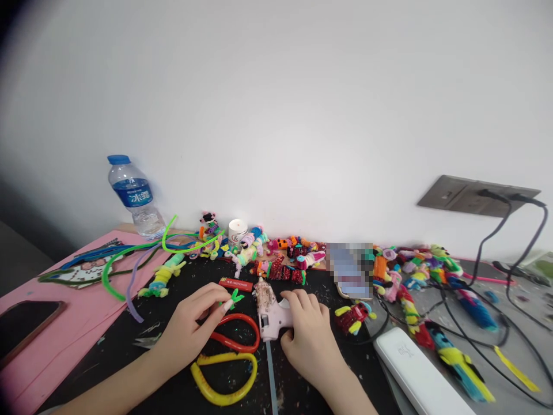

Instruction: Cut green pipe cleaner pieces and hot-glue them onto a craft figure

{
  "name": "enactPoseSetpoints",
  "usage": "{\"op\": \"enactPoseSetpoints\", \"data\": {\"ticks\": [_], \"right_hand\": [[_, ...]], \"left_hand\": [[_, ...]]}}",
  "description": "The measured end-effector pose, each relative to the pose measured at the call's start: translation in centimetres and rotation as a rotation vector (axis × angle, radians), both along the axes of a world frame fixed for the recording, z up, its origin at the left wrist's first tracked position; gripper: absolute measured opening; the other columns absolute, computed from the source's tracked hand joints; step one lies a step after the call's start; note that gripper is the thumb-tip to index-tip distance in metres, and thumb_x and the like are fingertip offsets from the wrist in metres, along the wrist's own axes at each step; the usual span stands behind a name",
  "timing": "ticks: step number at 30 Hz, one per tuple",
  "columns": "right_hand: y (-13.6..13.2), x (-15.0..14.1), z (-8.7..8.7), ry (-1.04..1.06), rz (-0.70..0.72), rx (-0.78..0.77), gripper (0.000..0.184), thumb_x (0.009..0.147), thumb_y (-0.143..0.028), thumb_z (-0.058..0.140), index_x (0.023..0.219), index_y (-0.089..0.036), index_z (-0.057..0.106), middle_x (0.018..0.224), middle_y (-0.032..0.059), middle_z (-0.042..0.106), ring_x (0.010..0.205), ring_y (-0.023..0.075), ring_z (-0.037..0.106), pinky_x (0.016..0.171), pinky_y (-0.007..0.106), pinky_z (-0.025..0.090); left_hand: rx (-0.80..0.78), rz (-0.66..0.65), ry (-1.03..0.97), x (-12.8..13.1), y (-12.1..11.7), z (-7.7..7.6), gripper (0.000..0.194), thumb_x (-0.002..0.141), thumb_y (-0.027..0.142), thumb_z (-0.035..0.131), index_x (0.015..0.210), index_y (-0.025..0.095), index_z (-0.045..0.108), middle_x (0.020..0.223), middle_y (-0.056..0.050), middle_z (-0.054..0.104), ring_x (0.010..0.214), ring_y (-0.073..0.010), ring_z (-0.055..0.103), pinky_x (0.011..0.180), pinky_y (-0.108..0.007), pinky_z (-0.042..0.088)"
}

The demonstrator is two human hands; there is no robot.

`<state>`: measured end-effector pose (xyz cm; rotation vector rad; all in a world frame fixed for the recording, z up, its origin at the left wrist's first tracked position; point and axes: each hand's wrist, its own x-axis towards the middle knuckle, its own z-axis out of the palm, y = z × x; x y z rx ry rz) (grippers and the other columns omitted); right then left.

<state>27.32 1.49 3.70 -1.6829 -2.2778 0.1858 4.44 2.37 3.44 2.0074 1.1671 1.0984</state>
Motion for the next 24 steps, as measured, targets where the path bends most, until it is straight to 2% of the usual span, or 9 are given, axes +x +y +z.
{"op": "enactPoseSetpoints", "data": {"ticks": [3,8,13,18,24], "right_hand": [[0.11,0.05,-0.1,0.009,0.001,-0.002,0.059,0.058,-0.006,0.043,0.115,-0.023,0.048,0.105,0.006,0.056,0.097,0.025,0.047,0.082,0.038,0.033],[0.16,0.05,-0.09,0.05,-0.007,0.017,0.058,0.058,-0.005,0.044,0.113,-0.022,0.05,0.104,0.0054,0.058,0.097,0.0245,0.049,0.085,0.039,0.033],[0.48,0.27,-0.31,0.213,-0.003,0.049,0.049,0.062,-0.009,0.05,0.11,-0.022,0.051,0.106,0.0056,0.059,0.097,0.024,0.052,0.084,0.037,0.037],[0.54,0.16,-0.25,0.422,-0.004,-0.015,0.029,0.067,-0.016,0.054,0.095,-0.02,0.057,0.088,0.0035,0.064,0.075,0.0195,0.059,0.065,0.027,0.044],[0.05,-0.44,0.12,0.565,0.066,-0.091,0.013,0.067,-0.013,0.054,0.078,-0.018,0.059,0.068,-0.0009,0.06,0.058,0.0133,0.053,0.054,0.021,0.04]], "left_hand": [[0.008,0.023,-0.001,-0.27,0.31,-0.11,0.013,0.088,0.019,0.043,0.085,0.019,0.056,0.084,-0.003,0.053,0.067,-0.014,0.048,0.055,-0.021,0.036],[0.03,0.057,0.001,-0.6,0.6,-0.07,0.013,0.089,0.019,0.043,0.085,0.018,0.056,0.085,-0.003,0.053,0.071,-0.0143,0.049,0.062,-0.023,0.038],[0.037,0.073,-0.001,-0.63,0.68,-0.12,0.014,0.089,0.019,0.043,0.085,0.018,0.056,0.085,-0.003,0.054,0.075,-0.0149,0.051,0.067,-0.023,0.039],[0.053,0.058,-0.01,-0.6,0.65,-0.17,0.014,0.088,0.018,0.043,0.085,0.018,0.057,0.085,-0.004,0.055,0.08,-0.0162,0.052,0.071,-0.025,0.039],[0.056,0.027,-0.012,-0.52,0.67,-0.15,0.014,0.089,0.017,0.043,0.086,0.018,0.057,0.086,-0.004,0.056,0.082,-0.0165,0.052,0.074,-0.025,0.04]]}}
